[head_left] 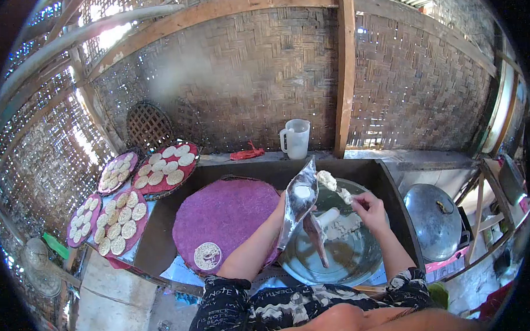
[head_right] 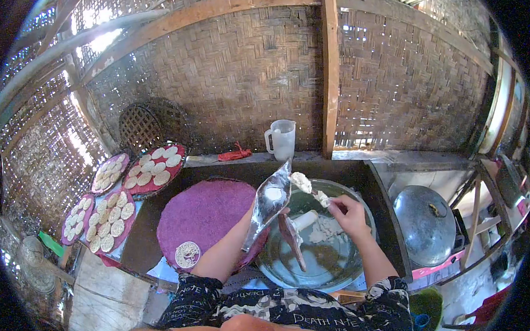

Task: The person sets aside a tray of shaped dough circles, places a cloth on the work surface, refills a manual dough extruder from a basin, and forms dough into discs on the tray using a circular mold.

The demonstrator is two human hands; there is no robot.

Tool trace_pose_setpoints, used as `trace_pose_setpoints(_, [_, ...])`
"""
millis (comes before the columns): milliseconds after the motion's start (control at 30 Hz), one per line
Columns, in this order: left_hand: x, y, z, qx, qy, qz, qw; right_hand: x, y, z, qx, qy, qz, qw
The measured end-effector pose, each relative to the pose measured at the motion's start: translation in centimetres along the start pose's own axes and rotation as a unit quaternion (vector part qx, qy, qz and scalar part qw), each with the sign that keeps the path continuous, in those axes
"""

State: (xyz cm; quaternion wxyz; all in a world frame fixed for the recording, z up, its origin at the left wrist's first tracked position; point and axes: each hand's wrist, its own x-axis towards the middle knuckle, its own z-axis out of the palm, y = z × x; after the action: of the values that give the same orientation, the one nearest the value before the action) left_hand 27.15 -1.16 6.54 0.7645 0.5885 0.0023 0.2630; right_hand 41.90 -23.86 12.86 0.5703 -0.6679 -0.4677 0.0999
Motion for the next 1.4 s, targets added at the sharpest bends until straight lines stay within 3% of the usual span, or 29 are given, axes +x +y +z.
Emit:
trace_pose_setpoints(100, [-0.7, 3.8, 2.2, -0.057, 0.058, -0.036, 0.996, -0.9, 1.9, -0.1, 0.083, -0.095, 0.01, 0.992])
trace_pose_setpoints(167, [-2.4, 8.0, 4.3, 0.006, 0.089, 0.003, 0.996, -0.9, 0.5, -0.7, 0.121, -0.071, -0.013, 0.99])
trace_pose_setpoints(233, [-2.2, 7.2, 2.2, -0.02, 0.034, 0.084, 0.996, 0.2, 0.7, -1.7, 0.204, -0.009, 0.062, 0.977])
trace_pose_setpoints(300, [-1.8, 7.2, 1.8, -0.24, -0.053, 0.088, 0.965, 0.9, 0.5, -1.9, 0.172, -0.022, 0.049, 0.984])
trace_pose_setpoints(400, [-2.3, 7.4, 2.9, -0.375, -0.091, 0.082, 0.919, 0.6, 0.4, 0.1, 0.172, -0.131, 0.027, 0.976])
trace_pose_setpoints(500, [-3.3, 7.3, 6.0, -0.46, -0.092, 0.099, 0.877, 1.0, -0.8, 2.1, 0.106, -0.204, -0.035, 0.972])
trace_pose_setpoints(667, [-4.5, 5.4, 6.7, -0.501, -0.151, 0.105, 0.845, 2.1, -2.9, 4.3, 0.069, -0.233, -0.162, 0.956])
trace_pose_setpoints(733, [-5.7, 5.7, 6.8, -0.481, -0.107, 0.078, 0.867, 2.3, -2.7, 5.0, 0.072, -0.223, -0.246, 0.94])
trace_pose_setpoints(867, [-7.6, 5.4, 7.6, -0.501, -0.068, 0.076, 0.859, 1.4, -3.2, 3.6, 0.054, -0.289, -0.234, 0.927])
trace_pose_setpoints(1100, [-7.9, 4.9, 6.4, -0.522, -0.054, 0.108, 0.845, -2.6, -0.5, 1.8, 0.029, -0.301, -0.113, 0.946])
trace_pose_setpoints(1267, [-6.6, 6.6, 4.7, -0.469, -0.014, 0.144, 0.871, -5.0, -1.8, 1.0, 0.074, -0.303, -0.063, 0.948])
trace_pose_setpoints(1400, [-6.1, 10.1, 2.3, -0.342, 0.068, 0.21, 0.914, -6.5, -0.9, 1.0, 0.195, -0.256, 0.145, 0.936])
